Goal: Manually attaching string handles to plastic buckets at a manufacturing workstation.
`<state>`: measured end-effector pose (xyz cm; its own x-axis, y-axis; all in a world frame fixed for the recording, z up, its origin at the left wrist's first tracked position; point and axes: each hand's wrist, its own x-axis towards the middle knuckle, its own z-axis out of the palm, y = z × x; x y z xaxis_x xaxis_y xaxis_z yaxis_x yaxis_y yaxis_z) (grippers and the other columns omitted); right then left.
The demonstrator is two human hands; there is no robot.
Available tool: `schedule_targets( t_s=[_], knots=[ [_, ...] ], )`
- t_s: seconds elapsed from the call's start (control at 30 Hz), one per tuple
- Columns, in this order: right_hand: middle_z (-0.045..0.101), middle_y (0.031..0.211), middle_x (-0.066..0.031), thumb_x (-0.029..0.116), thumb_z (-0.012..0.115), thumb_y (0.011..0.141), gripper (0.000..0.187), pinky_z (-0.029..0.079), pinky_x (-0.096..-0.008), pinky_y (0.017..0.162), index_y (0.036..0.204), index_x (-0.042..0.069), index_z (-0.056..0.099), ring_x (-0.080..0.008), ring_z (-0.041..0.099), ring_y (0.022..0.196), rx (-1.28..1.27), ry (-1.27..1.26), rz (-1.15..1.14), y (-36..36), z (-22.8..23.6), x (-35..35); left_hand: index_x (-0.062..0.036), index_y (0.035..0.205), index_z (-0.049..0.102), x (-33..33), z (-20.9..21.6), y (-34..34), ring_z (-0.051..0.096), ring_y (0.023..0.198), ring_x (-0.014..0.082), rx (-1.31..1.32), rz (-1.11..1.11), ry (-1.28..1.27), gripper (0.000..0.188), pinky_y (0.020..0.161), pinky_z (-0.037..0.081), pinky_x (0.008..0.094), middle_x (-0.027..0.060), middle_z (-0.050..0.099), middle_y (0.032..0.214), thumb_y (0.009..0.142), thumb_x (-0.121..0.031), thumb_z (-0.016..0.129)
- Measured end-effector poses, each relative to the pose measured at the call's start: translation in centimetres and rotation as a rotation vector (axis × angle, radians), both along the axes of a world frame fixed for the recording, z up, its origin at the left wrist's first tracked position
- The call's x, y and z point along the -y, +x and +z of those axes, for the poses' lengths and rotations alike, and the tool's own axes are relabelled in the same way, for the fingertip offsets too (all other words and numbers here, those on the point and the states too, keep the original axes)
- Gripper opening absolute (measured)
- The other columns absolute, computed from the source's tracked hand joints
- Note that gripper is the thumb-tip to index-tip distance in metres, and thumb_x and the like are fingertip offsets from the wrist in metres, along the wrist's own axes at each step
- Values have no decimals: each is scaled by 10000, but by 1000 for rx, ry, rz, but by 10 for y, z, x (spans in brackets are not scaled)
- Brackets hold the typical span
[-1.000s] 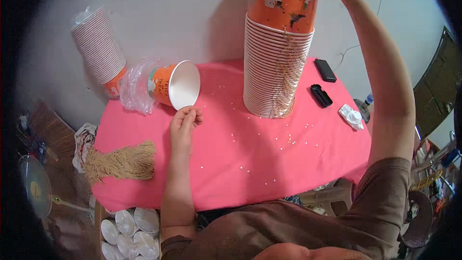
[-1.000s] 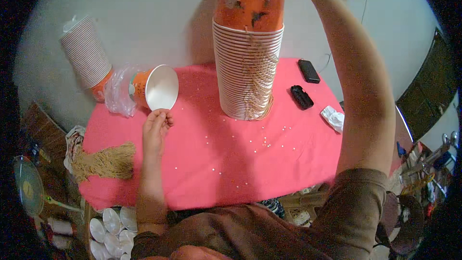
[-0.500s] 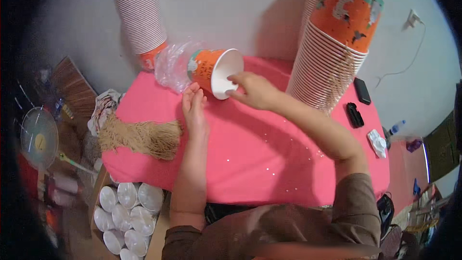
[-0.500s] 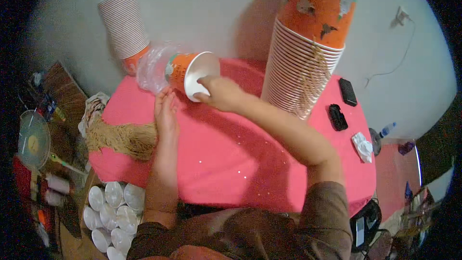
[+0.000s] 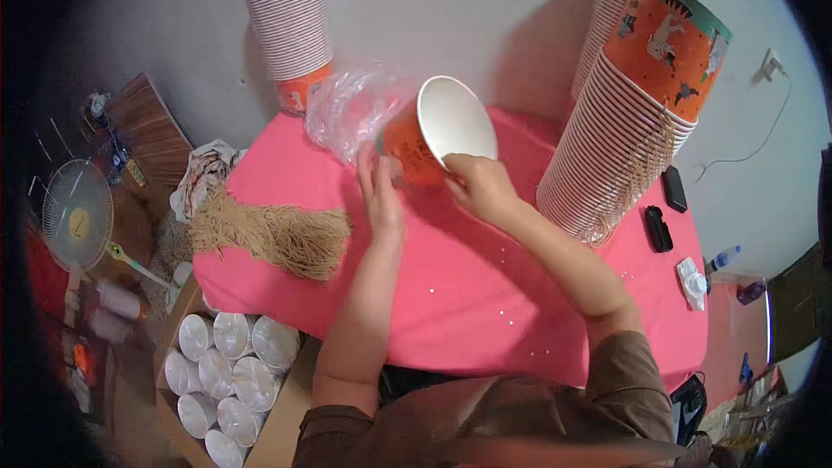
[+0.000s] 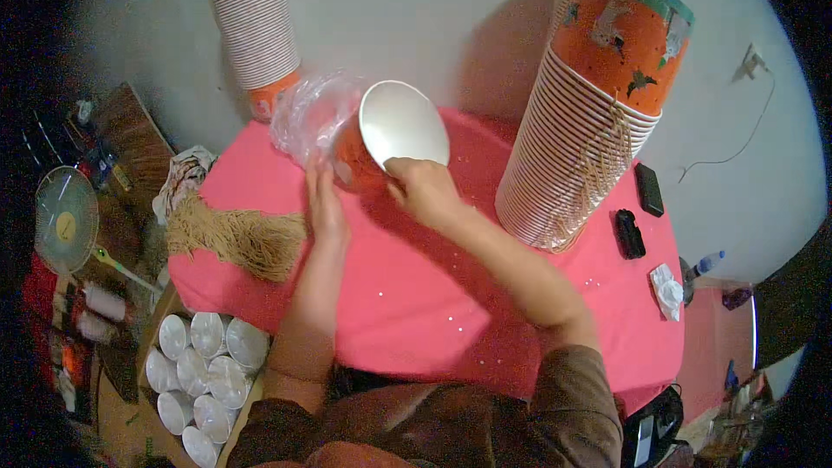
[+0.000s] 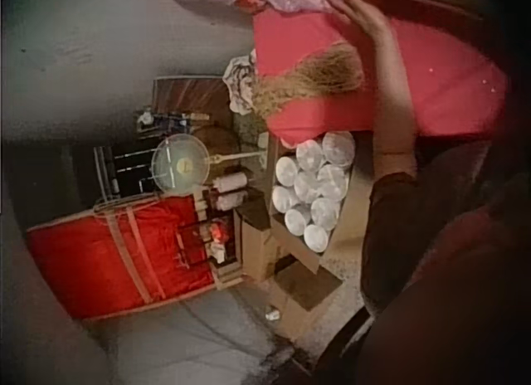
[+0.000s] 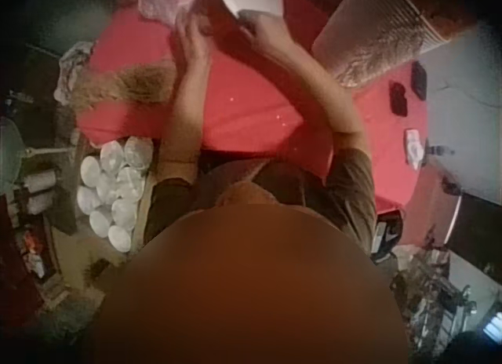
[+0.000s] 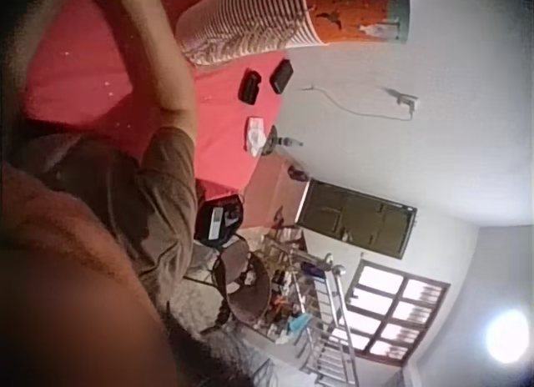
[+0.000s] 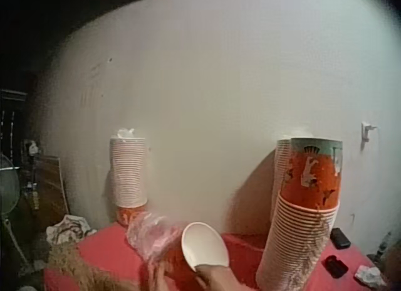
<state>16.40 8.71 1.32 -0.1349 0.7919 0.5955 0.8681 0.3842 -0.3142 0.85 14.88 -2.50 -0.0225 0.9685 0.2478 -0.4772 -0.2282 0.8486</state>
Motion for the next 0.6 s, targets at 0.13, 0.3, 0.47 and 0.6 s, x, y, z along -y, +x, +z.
schedule_targets(
  t_s=[0.13, 0.3, 0.47, 0.6],
  knots=[
    [619, 741, -149, 77, 694, 754, 152, 491, -450, 647, 877, 31, 618, -365, 625, 708, 123, 101, 178, 4, 33, 67, -44, 1441, 380, -3, -5, 1, 388, 1339, 245, -80, 51, 59, 524, 1114, 299, 382, 127, 408, 1451, 1013, -336, 463],
    [615, 740, -91, 205, 736, 768, 226, 494, -411, 651, 892, 59, 616, -297, 625, 705, 280, 61, 196, -10, 30, 114, -24, 1285, 553, 12, -3, 11, 553, 1156, 220, -85, -285, -126, 501, 1011, 417, 357, 112, 599, 1230, 1011, -422, 423],
    [628, 839, -91, 221, 745, 761, 297, 508, -402, 736, 971, 55, 617, -281, 633, 803, 301, -7, 203, -18, 38, 135, -9, 1189, 605, 25, 9, 10, 579, 1093, 198, -170, -267, 3, 459, 970, 441, 334, 100, 629, 1148, 1012, -387, 417],
    [614, 921, -114, 137, 711, 721, 252, 474, -449, 903, 938, 52, 616, -296, 613, 931, 360, -138, 150, 0, 53, 149, -21, 1103, 611, 15, -4, 4, 601, 1007, 178, -42, -203, -78, 274, 917, 462, 321, 87, 648, 1062, 984, -239, 496]
  ],
)
